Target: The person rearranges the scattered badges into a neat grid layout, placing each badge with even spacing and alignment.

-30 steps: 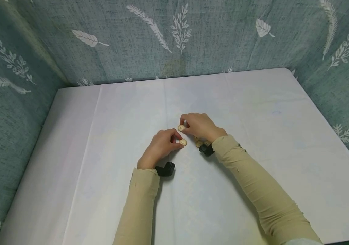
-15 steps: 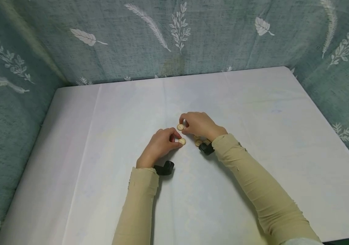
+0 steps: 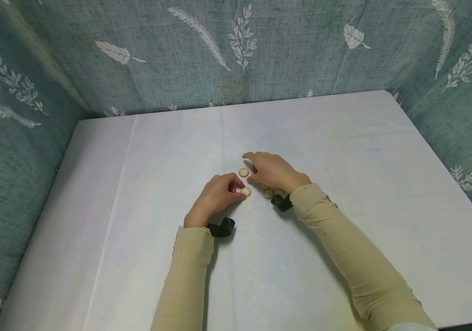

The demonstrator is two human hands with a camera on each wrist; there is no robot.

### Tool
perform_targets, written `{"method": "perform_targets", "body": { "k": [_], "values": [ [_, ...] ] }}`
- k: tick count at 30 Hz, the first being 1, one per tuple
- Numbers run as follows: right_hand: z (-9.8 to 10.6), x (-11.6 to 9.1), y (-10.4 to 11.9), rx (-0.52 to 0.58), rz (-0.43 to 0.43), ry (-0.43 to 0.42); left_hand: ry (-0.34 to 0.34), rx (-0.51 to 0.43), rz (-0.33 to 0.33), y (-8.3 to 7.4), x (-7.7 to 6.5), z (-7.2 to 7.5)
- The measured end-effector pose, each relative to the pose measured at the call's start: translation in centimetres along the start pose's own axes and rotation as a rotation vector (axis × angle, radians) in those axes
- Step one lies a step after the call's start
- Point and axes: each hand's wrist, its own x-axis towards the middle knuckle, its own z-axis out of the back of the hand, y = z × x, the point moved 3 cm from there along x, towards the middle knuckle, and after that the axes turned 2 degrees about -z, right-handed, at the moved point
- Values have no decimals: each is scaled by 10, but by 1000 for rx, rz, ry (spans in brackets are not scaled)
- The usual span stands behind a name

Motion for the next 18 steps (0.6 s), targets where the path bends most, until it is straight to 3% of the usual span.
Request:
{"method": "perform_targets", "body": {
  "k": [8,18],
  "values": [
    [9,-13,-13,100,-32,15,5,2,9,0,0,0],
    [16,-26,-27,124,46,14,0,-6,15,2,-1,0]
  ]
}}
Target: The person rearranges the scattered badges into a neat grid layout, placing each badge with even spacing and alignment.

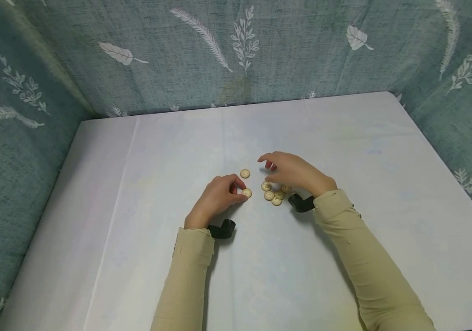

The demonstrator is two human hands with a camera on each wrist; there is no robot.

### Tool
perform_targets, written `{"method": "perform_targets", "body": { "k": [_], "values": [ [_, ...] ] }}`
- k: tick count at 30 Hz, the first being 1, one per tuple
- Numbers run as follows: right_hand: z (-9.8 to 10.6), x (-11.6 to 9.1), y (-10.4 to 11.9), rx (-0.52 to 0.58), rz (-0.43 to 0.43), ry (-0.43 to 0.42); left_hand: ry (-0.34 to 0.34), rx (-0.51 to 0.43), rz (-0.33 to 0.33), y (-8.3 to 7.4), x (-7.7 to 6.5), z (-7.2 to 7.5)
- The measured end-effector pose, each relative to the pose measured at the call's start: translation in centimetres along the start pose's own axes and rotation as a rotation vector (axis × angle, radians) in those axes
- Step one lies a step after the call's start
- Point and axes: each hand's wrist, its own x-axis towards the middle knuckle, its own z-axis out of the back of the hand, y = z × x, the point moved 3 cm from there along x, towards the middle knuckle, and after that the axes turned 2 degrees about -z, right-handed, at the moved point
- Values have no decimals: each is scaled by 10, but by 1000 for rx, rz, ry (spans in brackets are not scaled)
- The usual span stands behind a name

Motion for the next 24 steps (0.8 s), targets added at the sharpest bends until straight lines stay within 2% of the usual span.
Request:
{"method": "perform_targets", "body": {
  "k": [9,18,24],
  "values": [
    [-1,-8,-11,42,43,-7,-6,12,20,-1,0,0],
    [-11,-7,-12,70,29,30,1,30,38,2,-4,0],
    [-12,-8,-11,48,36,38,-3,23,13,0,-2,0]
  ]
}}
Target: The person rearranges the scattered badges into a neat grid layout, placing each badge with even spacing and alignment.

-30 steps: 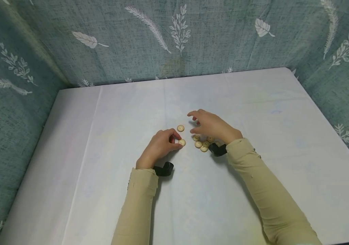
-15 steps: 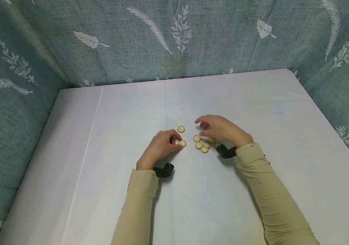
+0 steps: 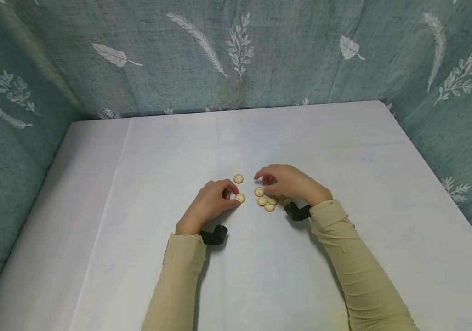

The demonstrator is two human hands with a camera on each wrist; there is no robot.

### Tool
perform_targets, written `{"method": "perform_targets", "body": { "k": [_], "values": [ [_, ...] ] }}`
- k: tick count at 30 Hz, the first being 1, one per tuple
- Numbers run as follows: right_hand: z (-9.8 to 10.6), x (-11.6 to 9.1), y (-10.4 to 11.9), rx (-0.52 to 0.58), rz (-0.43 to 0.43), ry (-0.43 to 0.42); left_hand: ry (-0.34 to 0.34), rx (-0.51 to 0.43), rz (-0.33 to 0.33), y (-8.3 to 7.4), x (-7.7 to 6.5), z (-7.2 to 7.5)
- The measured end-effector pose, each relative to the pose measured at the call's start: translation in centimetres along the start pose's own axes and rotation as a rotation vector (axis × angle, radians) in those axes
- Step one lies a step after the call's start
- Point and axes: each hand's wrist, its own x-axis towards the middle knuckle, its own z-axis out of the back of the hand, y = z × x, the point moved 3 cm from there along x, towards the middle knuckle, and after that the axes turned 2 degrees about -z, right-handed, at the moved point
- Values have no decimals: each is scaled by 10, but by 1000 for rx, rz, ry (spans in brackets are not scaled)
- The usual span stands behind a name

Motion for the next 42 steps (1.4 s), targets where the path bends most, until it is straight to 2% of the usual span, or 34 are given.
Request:
{"method": "perform_targets", "body": {
  "k": [24,42],
  "values": [
    [-3,1,5,-46,54,43,-2,0,2,-1,2,0],
    [-5,0,7,-46,59,21,24,-7,-18,0,2,-1]
  ]
}}
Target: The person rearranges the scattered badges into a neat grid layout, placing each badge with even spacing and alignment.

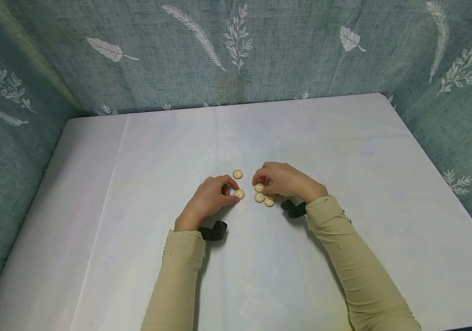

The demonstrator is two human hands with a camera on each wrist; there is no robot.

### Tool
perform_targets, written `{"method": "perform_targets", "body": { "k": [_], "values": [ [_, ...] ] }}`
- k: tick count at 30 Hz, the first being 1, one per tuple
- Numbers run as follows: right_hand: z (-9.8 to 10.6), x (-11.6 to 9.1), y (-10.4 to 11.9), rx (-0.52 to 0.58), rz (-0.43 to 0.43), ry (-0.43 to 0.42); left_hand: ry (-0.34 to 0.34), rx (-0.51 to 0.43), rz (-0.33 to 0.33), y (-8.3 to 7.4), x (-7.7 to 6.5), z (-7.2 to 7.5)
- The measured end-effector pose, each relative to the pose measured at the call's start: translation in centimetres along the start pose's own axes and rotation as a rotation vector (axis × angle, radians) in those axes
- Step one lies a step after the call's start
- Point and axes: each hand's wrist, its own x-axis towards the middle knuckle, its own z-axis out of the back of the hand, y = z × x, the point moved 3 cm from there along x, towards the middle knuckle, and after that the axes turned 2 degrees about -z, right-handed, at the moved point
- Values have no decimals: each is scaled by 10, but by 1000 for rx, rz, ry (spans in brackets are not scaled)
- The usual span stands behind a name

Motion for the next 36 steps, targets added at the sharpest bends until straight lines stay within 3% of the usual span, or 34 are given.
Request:
{"method": "perform_targets", "body": {
  "k": [12,18,36],
  "values": [
    [0,0,-5,31,-33,-22,-4,-13,12,0,0,-1],
    [-4,-1,-8,44,-73,-33,25,-6,20,1,-2,-5],
    [3,0,-13,43,-62,-64,-5,-19,-7,0,-2,0]
  ]
}}
